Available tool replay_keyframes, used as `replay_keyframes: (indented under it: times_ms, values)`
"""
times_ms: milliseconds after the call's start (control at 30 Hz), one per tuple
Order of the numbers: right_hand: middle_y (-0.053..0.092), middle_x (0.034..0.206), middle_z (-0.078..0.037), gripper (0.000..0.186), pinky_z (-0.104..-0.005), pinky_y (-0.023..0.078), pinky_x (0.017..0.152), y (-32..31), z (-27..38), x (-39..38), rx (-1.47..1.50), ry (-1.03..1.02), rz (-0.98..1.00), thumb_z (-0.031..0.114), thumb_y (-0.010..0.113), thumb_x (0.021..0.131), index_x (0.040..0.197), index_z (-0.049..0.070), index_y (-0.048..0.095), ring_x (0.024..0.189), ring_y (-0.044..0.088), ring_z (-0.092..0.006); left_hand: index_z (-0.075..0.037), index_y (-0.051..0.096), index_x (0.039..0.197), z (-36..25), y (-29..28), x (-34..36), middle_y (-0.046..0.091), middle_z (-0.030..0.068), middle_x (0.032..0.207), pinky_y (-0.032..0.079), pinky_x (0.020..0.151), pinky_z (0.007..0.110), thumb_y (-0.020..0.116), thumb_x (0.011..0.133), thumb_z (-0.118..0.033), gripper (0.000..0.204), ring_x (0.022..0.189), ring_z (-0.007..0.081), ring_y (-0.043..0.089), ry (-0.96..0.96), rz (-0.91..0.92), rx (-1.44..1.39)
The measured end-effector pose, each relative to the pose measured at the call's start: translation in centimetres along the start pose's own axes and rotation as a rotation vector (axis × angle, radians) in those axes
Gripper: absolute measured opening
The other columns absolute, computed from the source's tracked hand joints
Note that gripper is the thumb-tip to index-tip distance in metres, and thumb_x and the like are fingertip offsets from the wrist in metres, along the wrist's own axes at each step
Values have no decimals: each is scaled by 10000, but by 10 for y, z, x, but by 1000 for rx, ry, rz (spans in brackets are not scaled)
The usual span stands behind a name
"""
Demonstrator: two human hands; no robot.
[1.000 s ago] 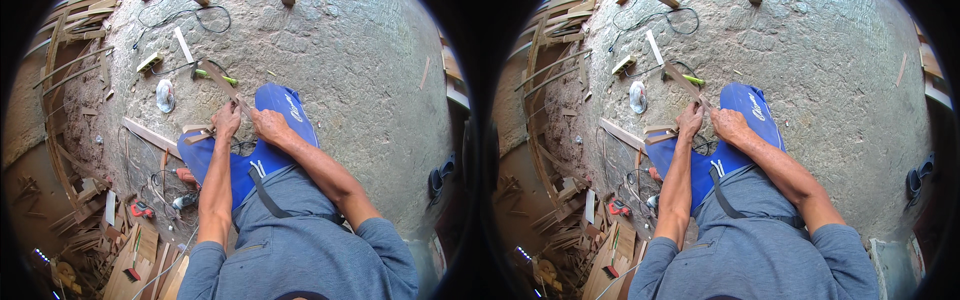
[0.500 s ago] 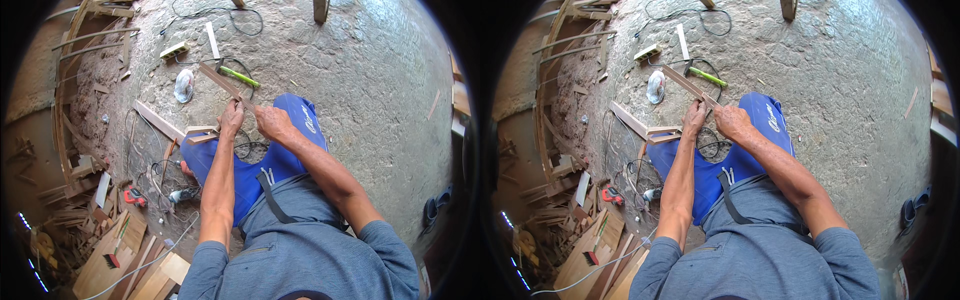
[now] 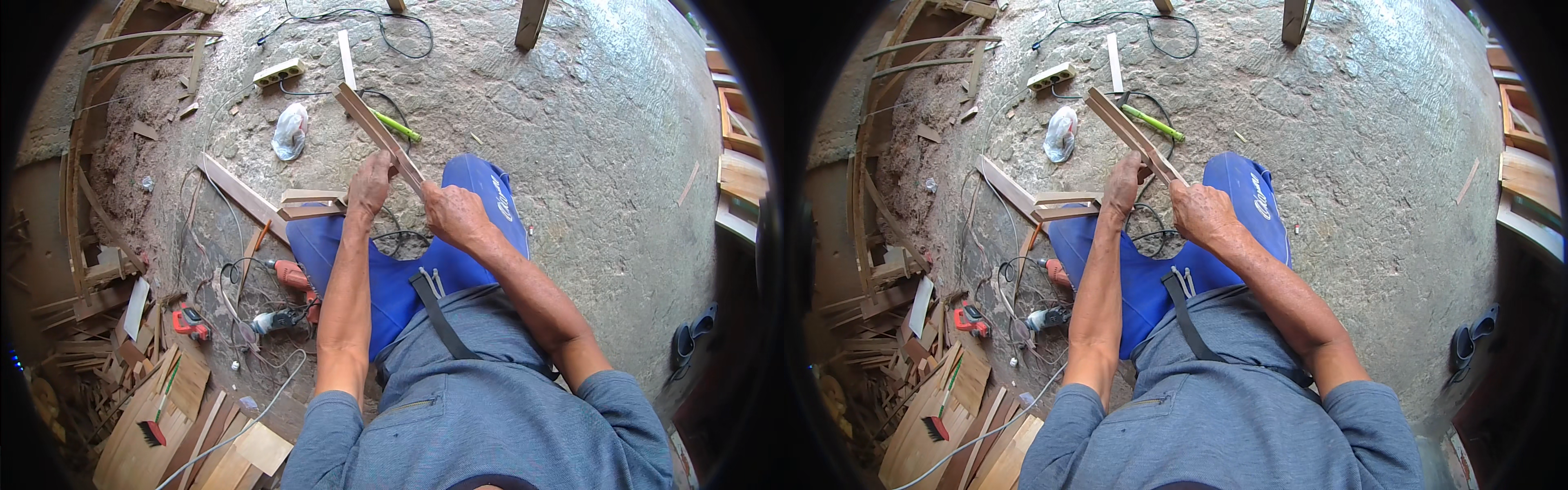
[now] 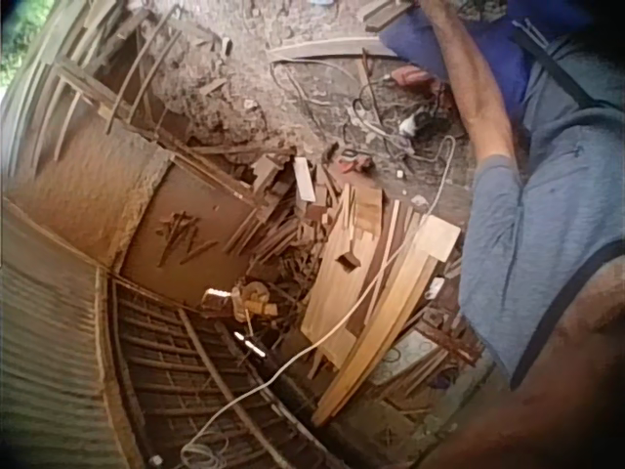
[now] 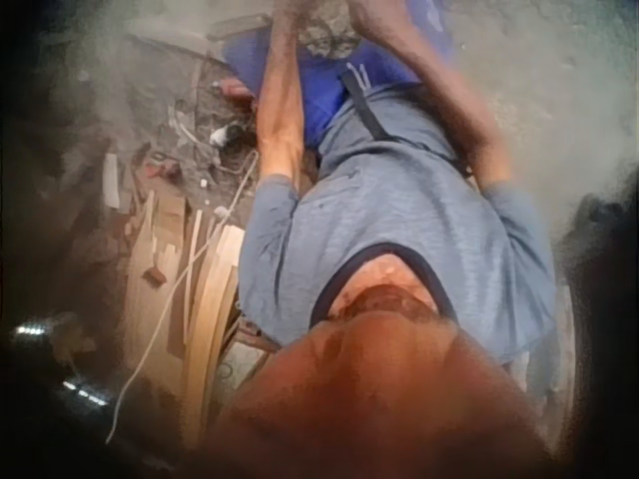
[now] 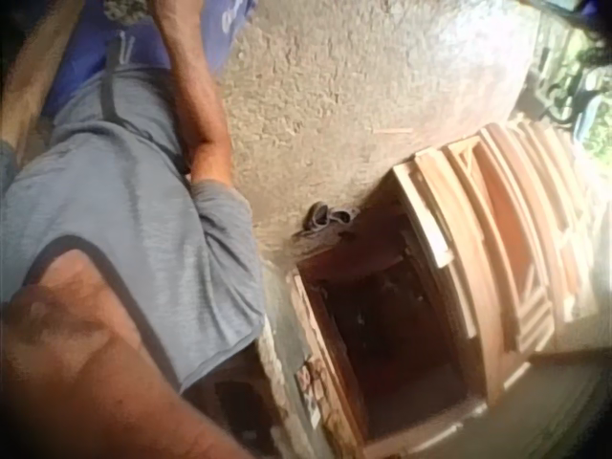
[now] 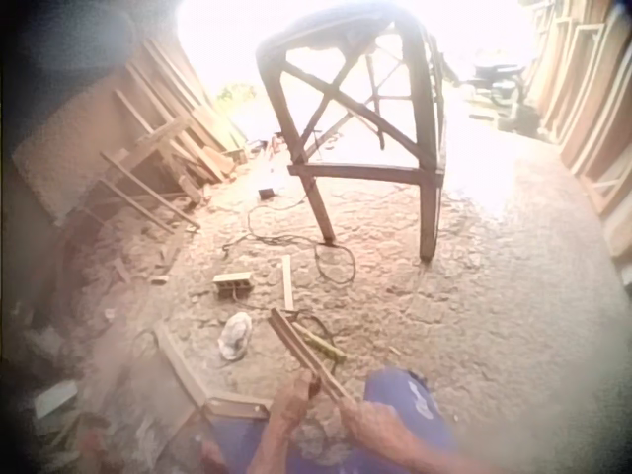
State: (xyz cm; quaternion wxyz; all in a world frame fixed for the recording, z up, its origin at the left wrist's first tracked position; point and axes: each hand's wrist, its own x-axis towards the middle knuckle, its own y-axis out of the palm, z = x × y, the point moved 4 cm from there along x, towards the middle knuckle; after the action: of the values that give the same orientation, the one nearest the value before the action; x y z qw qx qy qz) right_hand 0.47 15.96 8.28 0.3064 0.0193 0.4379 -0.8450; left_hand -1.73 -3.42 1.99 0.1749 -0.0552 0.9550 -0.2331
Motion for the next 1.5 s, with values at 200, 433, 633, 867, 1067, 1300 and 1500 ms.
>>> replay_keyframes:
  times_ms: [200,433,633,867,1067,1300,1500]
  values:
    - [697,821,-262,165,-534,566,719,-5,11,5,-34,-32,47,94,545,870,957,-23,623,814,713,-434,-38,687,973,-14,-2,20,706,138,786,537,711,401,597,962,-446,418,750,281,706,135,-246,60]
    - [710,857,-258,172,-516,575,727,-7,8,0,-85,-29,53,101,560,870,966,-23,631,829,721,-421,-36,672,866,2,10,30,658,50,665,511,592,340,630,885,-203,174,623,138,639,162,-362,-70]
    - [695,810,-262,160,-543,552,714,1,10,1,-64,-32,31,94,522,891,970,-25,594,816,706,-439,-56,641,815,3,17,26,616,-16,671,434,505,267,646,921,-113,121,575,58,540,153,-463,-312]
    - [698,838,-271,185,-551,553,732,10,4,22,-15,-44,-11,111,510,899,979,-29,601,831,704,-448,-10,650,1012,28,8,31,684,52,831,516,628,296,698,968,-265,264,716,89,607,86,-91,-472]
    - [694,830,-273,183,-557,551,733,23,-25,25,-41,33,8,136,521,902,997,-9,579,832,696,-463,-15,573,1148,41,30,23,687,168,1067,545,872,414,776,817,-229,443,991,336,677,252,16,167]
    - [678,793,-282,181,-571,538,704,37,-49,30,83,15,-14,147,524,906,1025,13,553,806,685,-474,-84,605,1183,17,42,20,724,151,1080,500,938,487,773,813,-368,496,1061,375,672,-39,188,597]
    - [666,748,-274,152,-577,528,663,40,-55,31,165,24,-17,135,508,918,1000,10,539,761,678,-476,-112,625,1172,20,41,18,728,144,1042,509,897,489,767,820,-374,461,1026,377,679,-30,149,592]
